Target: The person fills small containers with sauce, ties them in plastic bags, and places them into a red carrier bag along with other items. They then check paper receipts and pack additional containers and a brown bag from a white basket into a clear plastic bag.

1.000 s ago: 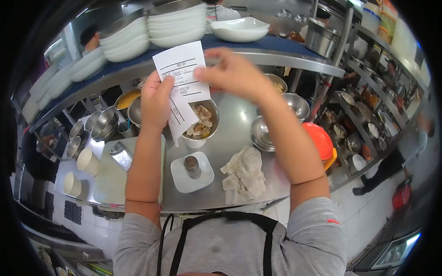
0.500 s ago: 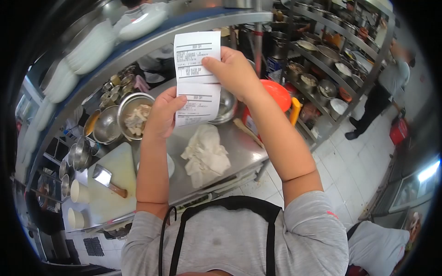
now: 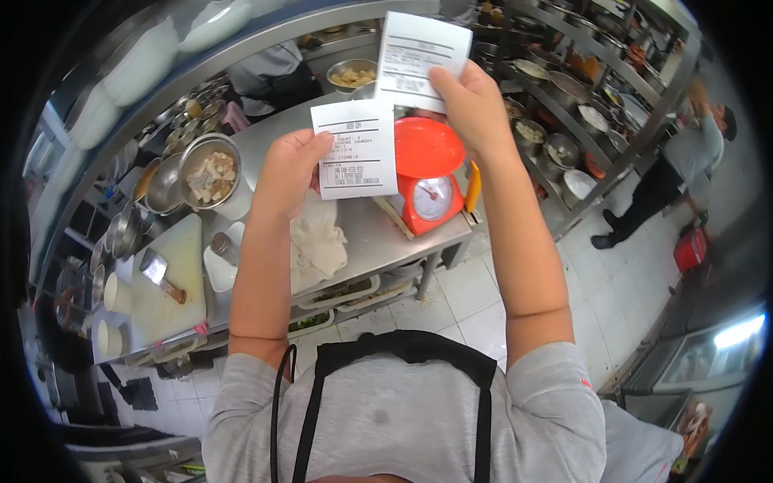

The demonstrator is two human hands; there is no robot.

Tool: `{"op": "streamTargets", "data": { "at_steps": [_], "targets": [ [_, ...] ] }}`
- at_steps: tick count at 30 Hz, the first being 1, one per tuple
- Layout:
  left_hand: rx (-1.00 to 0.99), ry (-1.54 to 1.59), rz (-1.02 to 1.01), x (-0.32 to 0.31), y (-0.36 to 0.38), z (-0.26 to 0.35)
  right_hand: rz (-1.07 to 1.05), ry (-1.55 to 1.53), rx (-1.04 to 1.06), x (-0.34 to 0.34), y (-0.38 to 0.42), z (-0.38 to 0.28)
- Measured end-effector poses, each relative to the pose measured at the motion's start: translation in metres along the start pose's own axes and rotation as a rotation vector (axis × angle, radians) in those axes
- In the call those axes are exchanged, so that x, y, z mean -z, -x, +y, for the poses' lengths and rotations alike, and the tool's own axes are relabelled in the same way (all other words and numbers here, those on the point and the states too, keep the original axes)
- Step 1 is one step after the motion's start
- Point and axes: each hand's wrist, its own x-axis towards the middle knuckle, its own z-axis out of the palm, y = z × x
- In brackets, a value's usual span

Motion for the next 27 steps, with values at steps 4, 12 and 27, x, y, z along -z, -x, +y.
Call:
{"op": "streamTargets", "data": {
  "at_steps": [4, 12, 27],
  "targets": [
    [-0.193, -0.277, 0.212, 0.049, -0.008, 0.039, 0.02, -0.078, 0.016, -0.001, 0.006, 0.01],
    [-0.596, -0.252, 0.745, 0.235, -0.081, 0.255, 0.086, 0.046, 0.023, 0.002, 0.016, 0.041],
    [-0.916, -0.102, 1.107, 0.303, -0.163, 0.284, 0.497, 0.021, -0.252, 0.058, 0.152, 0.12]
  ]
}}
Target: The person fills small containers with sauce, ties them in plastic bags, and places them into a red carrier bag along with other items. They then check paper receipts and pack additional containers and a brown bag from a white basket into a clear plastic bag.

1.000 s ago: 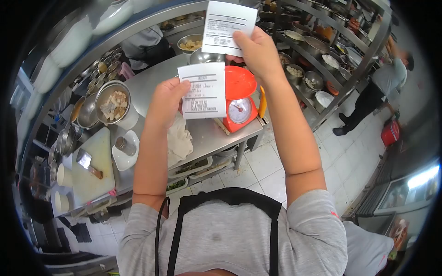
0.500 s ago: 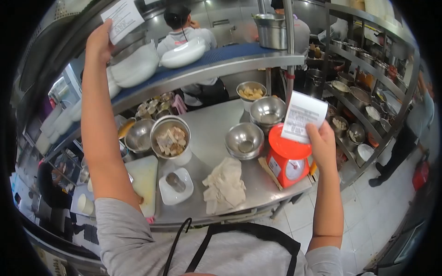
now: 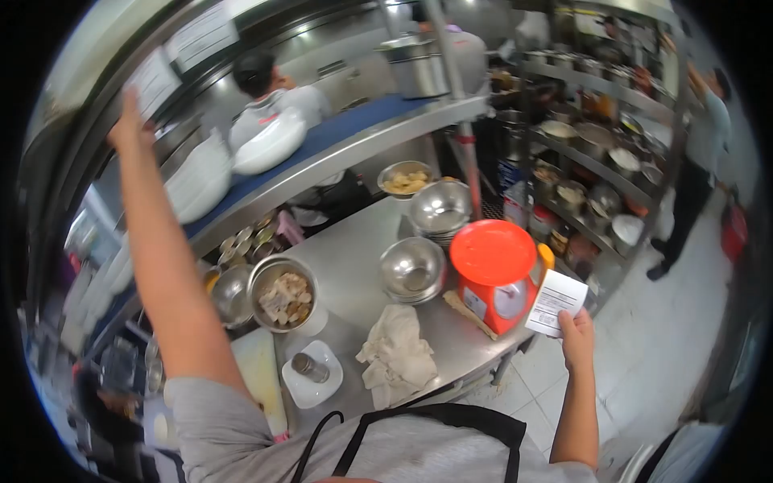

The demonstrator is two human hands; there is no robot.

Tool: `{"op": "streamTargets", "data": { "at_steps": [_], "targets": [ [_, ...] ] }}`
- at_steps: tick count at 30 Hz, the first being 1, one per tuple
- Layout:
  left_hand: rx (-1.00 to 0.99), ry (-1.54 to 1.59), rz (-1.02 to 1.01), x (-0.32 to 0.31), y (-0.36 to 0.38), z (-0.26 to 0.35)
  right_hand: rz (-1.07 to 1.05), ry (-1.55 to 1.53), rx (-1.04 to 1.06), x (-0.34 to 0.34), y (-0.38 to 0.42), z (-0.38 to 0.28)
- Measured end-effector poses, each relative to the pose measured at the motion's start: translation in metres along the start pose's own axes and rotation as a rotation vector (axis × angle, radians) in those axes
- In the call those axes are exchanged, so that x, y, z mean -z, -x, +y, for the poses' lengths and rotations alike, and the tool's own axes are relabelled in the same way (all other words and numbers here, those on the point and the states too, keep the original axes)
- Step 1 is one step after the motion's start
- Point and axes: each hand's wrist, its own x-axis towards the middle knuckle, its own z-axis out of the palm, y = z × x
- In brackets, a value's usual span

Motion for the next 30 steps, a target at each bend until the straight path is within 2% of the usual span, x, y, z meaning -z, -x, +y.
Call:
{"op": "streamTargets", "data": {
  "at_steps": [1, 2, 3, 6, 8, 13, 14, 17, 18, 20, 23, 25, 27, 30],
  "targets": [
    [0.167, 0.015, -0.038, 0.0, 0.0, 0.012, -0.006, 0.056, 0.031, 0.008, 0.004, 0.006],
    [0.237, -0.029, -0.008, -0.002, -0.029, 0.001, 0.013, 0.114, 0.055, 0.019, 0.005, 0.01],
    [0.278, 0.039, -0.09, -0.003, -0.047, -0.007, 0.049, 0.172, 0.073, 0.033, 0.01, 0.012],
    [0.175, -0.102, 0.083, -0.014, -0.026, 0.003, 0.123, 0.184, 0.034, 0.068, 0.02, 0.0],
    [0.148, 0.057, 0.179, -0.021, 0.012, 0.022, 0.204, 0.134, 0.059, 0.102, 0.025, -0.008],
    [0.143, 0.422, 0.369, -0.026, 0.164, 0.087, 0.39, 0.12, 0.032, 0.209, 0.034, -0.036],
    [0.16, 0.441, 0.346, -0.028, 0.182, 0.089, 0.414, 0.114, 0.019, 0.236, 0.035, -0.044],
    [0.179, 0.6, 0.107, -0.02, 0.209, 0.055, 0.521, 0.21, 0.138, 0.322, 0.04, -0.06],
    [0.165, 0.629, 0.095, -0.035, 0.249, 0.068, 0.531, 0.19, 0.126, 0.35, 0.043, -0.066],
    [0.187, 0.582, -0.058, -0.059, 0.311, 0.08, 0.562, 0.146, 0.101, 0.4, 0.049, -0.08],
    [0.142, 0.494, -0.243, -0.116, 0.438, 0.122, 0.426, -0.278, 0.121, 0.439, 0.057, -0.103],
    [0.254, 0.513, -0.594, -0.132, 0.501, 0.118, -0.563, -0.818, 0.298, 0.459, 0.047, -0.114],
    [0.343, 0.517, -1.007, -0.15, 0.57, 0.126, -1.151, -0.865, 0.395, 0.452, 0.013, -0.127],
    [0.425, 0.398, -1.429, -0.186, 0.674, 0.151, -1.042, -0.608, 0.432, 0.454, -0.008, -0.164]
  ]
}}
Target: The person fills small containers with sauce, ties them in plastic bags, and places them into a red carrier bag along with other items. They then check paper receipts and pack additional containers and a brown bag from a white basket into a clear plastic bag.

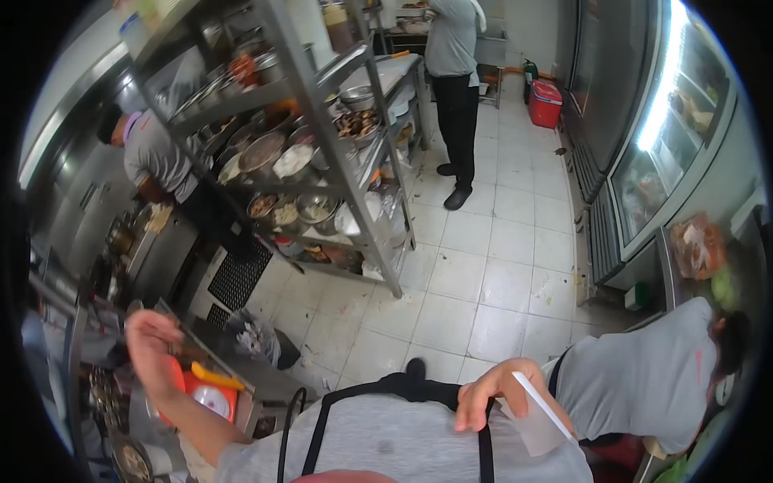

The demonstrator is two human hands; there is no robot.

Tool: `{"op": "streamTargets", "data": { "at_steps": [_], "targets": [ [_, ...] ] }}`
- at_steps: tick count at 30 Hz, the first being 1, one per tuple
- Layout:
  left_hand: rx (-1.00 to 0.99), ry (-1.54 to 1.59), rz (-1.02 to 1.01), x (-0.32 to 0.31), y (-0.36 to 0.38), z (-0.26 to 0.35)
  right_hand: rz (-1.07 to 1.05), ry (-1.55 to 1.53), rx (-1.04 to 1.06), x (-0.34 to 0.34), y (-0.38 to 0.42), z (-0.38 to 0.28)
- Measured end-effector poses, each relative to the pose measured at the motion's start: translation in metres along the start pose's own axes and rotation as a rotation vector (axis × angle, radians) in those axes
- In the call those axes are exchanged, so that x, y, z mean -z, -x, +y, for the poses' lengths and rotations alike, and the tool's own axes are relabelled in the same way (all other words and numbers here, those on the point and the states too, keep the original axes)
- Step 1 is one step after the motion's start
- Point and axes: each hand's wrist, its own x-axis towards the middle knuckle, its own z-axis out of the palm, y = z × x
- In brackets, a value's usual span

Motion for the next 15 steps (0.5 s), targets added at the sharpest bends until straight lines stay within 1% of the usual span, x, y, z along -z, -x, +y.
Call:
{"op": "streamTargets", "data": {
  "at_steps": [1, 2, 3, 5, 6, 9, 10, 13, 14, 15],
  "targets": [
    [0.111, -0.026, -0.094, -0.024, -0.008, -0.014, -0.053, 0.077, 0.003, 0.019, -0.003, -0.008],
    [0.15, -0.04, -0.254, -0.043, -0.021, -0.026, -0.104, 0.157, 0.007, 0.038, -0.004, -0.018],
    [0.189, -0.057, -0.416, -0.06, -0.036, -0.039, -0.168, 0.163, -0.024, 0.057, -0.006, -0.031],
    [0.239, -0.08, -0.541, -0.087, -0.077, -0.067, -0.279, 0.181, -0.082, 0.089, -0.007, -0.057],
    [0.229, -0.061, -0.509, -0.101, -0.1, -0.081, -0.209, 0.231, -0.112, 0.1, -0.005, -0.074],
    [0.148, 0.162, -0.252, -0.162, -0.189, -0.111, -0.143, 0.429, -0.155, 0.135, -0.01, -0.131],
    [0.045, 0.2, -0.184, -0.186, -0.221, -0.119, -0.164, 0.46, -0.235, 0.147, -0.009, -0.152],
    [-0.221, -0.09, 0.233, -0.25, -0.31, -0.133, -0.315, 0.559, -0.375, 0.195, -0.045, -0.205],
    [-0.302, -0.202, 0.356, -0.265, -0.333, -0.137, -0.393, 0.597, -0.395, 0.213, -0.048, -0.222],
    [-0.359, -0.232, 0.468, -0.281, -0.353, -0.142, -0.329, 0.584, -0.352, 0.234, -0.048, -0.235]
  ]
}}
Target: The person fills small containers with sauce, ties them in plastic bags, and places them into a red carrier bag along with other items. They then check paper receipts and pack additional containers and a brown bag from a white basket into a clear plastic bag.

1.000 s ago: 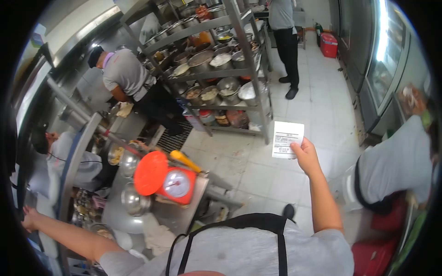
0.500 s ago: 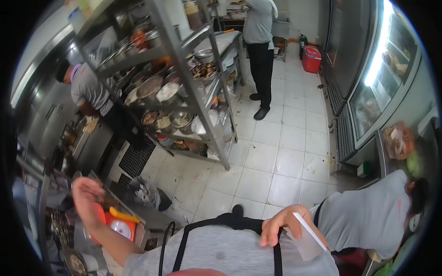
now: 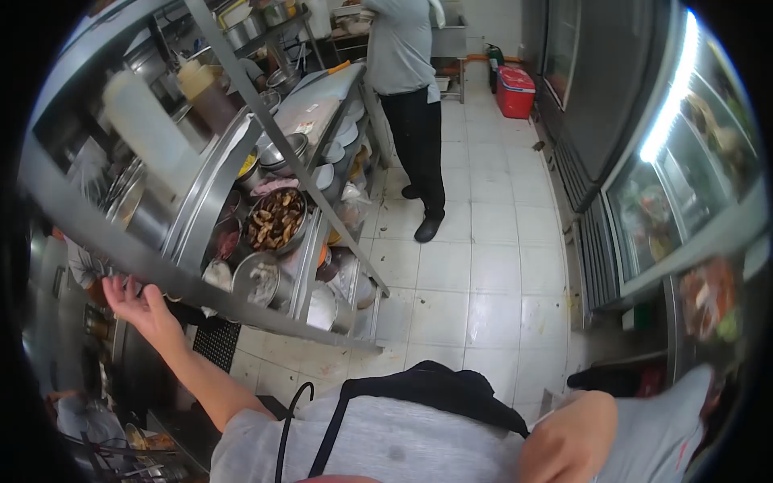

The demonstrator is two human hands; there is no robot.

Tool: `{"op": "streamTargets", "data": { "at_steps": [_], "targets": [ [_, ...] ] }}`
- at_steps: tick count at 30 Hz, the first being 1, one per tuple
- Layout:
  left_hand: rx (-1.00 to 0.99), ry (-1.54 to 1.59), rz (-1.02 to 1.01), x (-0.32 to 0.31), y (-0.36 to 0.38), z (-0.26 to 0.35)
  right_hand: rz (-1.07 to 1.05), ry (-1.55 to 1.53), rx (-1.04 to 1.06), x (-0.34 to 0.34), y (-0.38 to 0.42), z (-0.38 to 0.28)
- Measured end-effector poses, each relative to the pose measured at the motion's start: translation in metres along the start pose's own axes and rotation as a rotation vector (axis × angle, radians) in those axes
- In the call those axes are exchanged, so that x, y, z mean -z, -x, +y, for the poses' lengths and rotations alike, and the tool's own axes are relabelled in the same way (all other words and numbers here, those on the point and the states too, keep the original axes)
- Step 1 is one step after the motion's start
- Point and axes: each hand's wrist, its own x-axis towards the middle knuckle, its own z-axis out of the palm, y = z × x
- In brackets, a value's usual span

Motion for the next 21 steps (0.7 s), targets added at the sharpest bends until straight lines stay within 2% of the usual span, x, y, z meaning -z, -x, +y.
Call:
{"op": "streamTargets", "data": {
  "at_steps": [2, 3, 4, 5, 6, 7, 8, 9, 10, 11, 12, 14, 15, 16, 18, 19, 20, 21],
  "targets": [
    [-0.116, -0.37, 0.165, -0.032, -0.008, -0.016, 0.13, -0.026, 0.052, 0.045, 0.022, 0.008],
    [-0.098, -0.392, 0.281, -0.041, -0.01, -0.023, 0.141, -0.004, 0.032, 0.074, 0.039, 0.013],
    [-0.079, -0.416, 0.394, -0.042, -0.009, -0.027, 0.221, -0.017, 0.096, 0.097, 0.063, 0.022],
    [0.023, -0.275, 0.474, -0.04, -0.008, -0.032, 0.3, -0.034, 0.158, 0.121, 0.092, 0.035],
    [0.001, -0.359, 0.52, -0.041, -0.006, -0.032, 0.375, -0.051, 0.219, 0.148, 0.121, 0.047],
    [-0.044, -0.442, 0.536, -0.041, -0.004, -0.034, 0.339, -0.015, 0.201, 0.188, 0.153, 0.061],
    [0.006, -0.521, 0.569, -0.042, -0.004, -0.033, 0.303, 0.022, 0.193, 0.236, 0.175, 0.073],
    [0.024, -0.542, 0.594, -0.039, -0.004, -0.035, 0.39, 0.075, 0.14, 0.283, 0.18, 0.079],
    [0.115, -0.65, 0.719, -0.039, -0.004, -0.034, 0.624, 0.301, -0.04, 0.316, 0.173, 0.082],
    [0.037, -0.78, 0.67, -0.023, 0.003, -0.041, 0.818, 0.481, -0.27, 0.349, 0.166, 0.085],
    [-0.039, -0.91, 0.616, -0.01, 0.008, -0.047, 0.744, 0.631, -0.422, 0.398, 0.167, 0.09],
    [-0.017, -0.752, 0.753, -0.028, 0.006, -0.042, 0.726, 0.843, -0.546, 0.49, 0.161, 0.119],
    [-0.018, -0.894, 0.757, -0.015, 0.011, -0.045, 0.711, 1.024, -0.52, 0.533, 0.159, 0.135],
    [0.067, -0.883, 0.845, -0.03, 0.008, -0.039, 0.696, 1.204, -0.488, 0.573, 0.156, 0.151],
    [0.113, -0.779, 0.971, -0.034, 0.009, -0.039, 0.857, 1.171, -0.368, 0.639, 0.146, 0.179],
    [-0.013, -0.801, 1.038, -0.032, 0.007, -0.043, 0.899, 1.191, -0.278, 0.676, 0.146, 0.193],
    [-0.069, -1.016, 0.933, 0.003, 0.018, -0.049, 0.947, 1.2, -0.196, 0.705, 0.147, 0.209],
    [-0.026, -0.89, 0.941, 0.064, 0.043, -0.06, 0.978, 1.261, -0.165, 0.726, 0.143, 0.219]
  ]
}}
